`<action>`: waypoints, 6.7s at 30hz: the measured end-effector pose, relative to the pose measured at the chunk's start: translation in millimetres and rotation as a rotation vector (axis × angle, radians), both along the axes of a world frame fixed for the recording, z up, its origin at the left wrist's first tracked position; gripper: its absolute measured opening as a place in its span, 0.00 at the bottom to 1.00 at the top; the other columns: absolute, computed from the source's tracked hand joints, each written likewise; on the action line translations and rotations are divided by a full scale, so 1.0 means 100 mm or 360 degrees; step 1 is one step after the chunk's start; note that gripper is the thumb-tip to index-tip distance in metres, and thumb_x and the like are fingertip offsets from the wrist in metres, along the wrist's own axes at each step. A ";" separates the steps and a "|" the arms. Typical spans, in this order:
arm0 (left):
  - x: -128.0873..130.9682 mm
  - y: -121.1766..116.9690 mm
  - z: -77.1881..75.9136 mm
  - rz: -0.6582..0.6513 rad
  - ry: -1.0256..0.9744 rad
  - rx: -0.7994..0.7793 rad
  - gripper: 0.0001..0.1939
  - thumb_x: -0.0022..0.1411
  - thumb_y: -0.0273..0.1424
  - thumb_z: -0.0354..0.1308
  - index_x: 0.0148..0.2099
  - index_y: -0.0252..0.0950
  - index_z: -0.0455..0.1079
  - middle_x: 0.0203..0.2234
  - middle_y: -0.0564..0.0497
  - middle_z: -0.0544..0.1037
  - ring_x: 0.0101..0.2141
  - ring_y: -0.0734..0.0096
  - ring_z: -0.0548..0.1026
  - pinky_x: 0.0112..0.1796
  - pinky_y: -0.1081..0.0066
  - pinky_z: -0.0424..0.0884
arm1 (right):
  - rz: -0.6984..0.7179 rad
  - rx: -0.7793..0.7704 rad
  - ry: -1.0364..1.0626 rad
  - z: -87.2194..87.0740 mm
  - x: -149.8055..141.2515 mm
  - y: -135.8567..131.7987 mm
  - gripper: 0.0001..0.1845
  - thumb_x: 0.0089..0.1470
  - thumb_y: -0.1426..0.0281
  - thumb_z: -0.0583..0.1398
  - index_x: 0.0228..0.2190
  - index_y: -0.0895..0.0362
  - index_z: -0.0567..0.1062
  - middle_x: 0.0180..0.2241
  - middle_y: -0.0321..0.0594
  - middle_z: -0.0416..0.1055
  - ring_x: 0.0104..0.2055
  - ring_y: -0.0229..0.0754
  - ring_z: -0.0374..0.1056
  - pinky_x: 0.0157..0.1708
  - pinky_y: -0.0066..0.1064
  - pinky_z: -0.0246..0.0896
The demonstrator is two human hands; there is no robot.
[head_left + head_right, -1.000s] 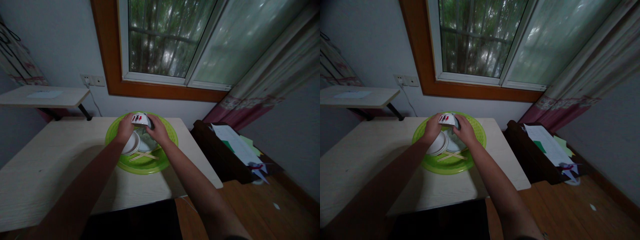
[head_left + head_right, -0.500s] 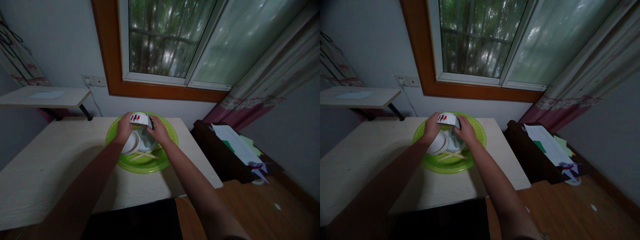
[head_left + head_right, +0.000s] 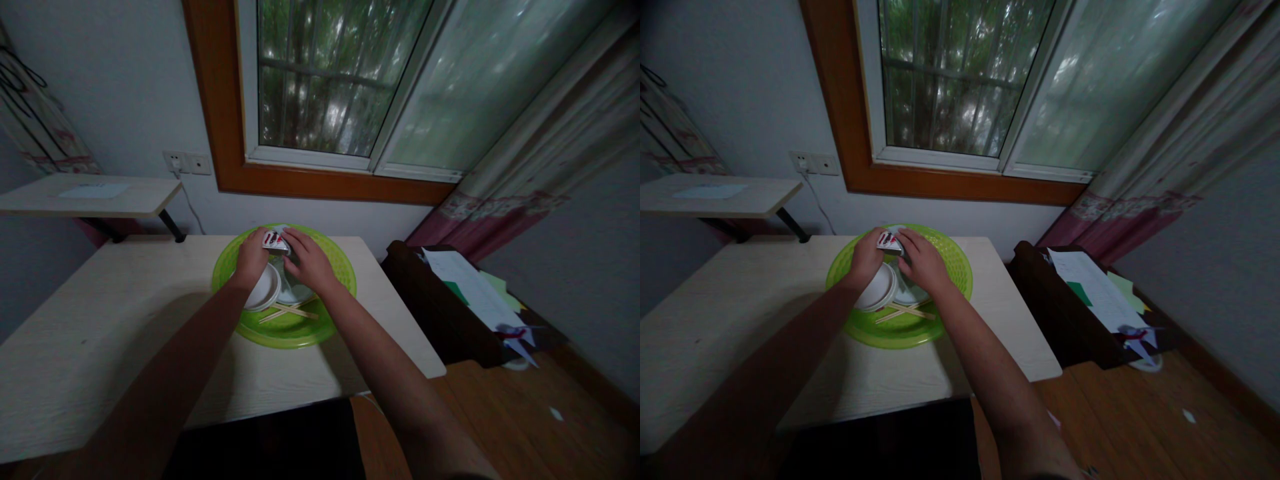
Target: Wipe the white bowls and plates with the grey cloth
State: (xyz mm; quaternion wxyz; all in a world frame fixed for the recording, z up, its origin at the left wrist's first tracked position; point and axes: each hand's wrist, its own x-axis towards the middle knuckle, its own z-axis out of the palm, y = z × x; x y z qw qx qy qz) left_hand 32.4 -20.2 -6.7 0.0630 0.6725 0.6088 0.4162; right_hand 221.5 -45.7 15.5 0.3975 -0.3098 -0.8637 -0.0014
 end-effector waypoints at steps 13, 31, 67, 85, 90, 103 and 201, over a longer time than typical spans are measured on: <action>-0.03 0.00 0.03 0.0036 -0.0081 0.0034 0.25 0.53 0.15 0.48 0.51 0.37 0.72 0.44 0.46 0.80 0.46 0.63 0.75 0.49 0.68 0.69 | -0.0155 -0.0244 0.0389 -0.08 0.12 0.10 0.22 0.69 0.59 0.51 0.59 0.54 0.70 0.57 0.49 0.72 0.61 0.49 0.66 0.64 0.48 0.61; -0.03 0.00 0.03 0.0028 -0.0124 0.0046 0.27 0.52 0.15 0.48 0.50 0.39 0.72 0.43 0.48 0.80 0.44 0.64 0.75 0.48 0.68 0.70 | -0.0225 -0.0257 0.0415 -0.07 0.12 0.10 0.20 0.69 0.62 0.50 0.55 0.54 0.74 0.54 0.48 0.74 0.57 0.49 0.69 0.62 0.48 0.63; 0.00 -0.02 0.08 0.0052 -0.0097 -0.0093 0.24 0.56 0.16 0.49 0.51 0.37 0.72 0.45 0.45 0.81 0.44 0.64 0.76 0.48 0.68 0.69 | -0.0111 0.0130 0.0006 0.00 0.03 -0.02 0.20 0.63 0.69 0.57 0.56 0.50 0.72 0.60 0.48 0.68 0.62 0.53 0.63 0.61 0.52 0.63; 0.00 0.01 0.06 0.0023 -0.0100 -0.0095 0.24 0.57 0.16 0.48 0.52 0.36 0.72 0.46 0.44 0.80 0.46 0.63 0.76 0.49 0.68 0.68 | -0.0211 0.0213 -0.0107 -0.03 0.06 0.03 0.22 0.66 0.73 0.55 0.58 0.47 0.74 0.59 0.43 0.71 0.61 0.49 0.65 0.60 0.45 0.64; -0.01 0.02 0.04 0.0032 -0.0081 -0.0096 0.24 0.57 0.16 0.49 0.53 0.36 0.73 0.46 0.44 0.81 0.46 0.63 0.76 0.49 0.68 0.68 | -0.0220 0.0223 -0.0088 -0.04 0.06 0.04 0.20 0.66 0.73 0.55 0.55 0.49 0.76 0.58 0.44 0.72 0.60 0.49 0.66 0.60 0.45 0.65; 0.00 0.00 0.07 0.0051 -0.0063 -0.0160 0.23 0.60 0.17 0.49 0.54 0.37 0.73 0.47 0.44 0.80 0.47 0.62 0.76 0.49 0.67 0.68 | -0.0217 0.0209 -0.0078 -0.04 0.05 0.05 0.21 0.67 0.74 0.54 0.57 0.49 0.75 0.57 0.44 0.72 0.59 0.49 0.67 0.59 0.45 0.65; 0.00 0.02 0.04 -0.0003 0.0003 -0.0117 0.23 0.58 0.17 0.48 0.52 0.36 0.73 0.45 0.43 0.81 0.46 0.62 0.77 0.48 0.67 0.69 | -0.0136 0.0361 0.0076 -0.05 0.13 0.08 0.20 0.62 0.74 0.60 0.54 0.46 0.77 0.50 0.42 0.75 0.51 0.48 0.69 0.50 0.42 0.67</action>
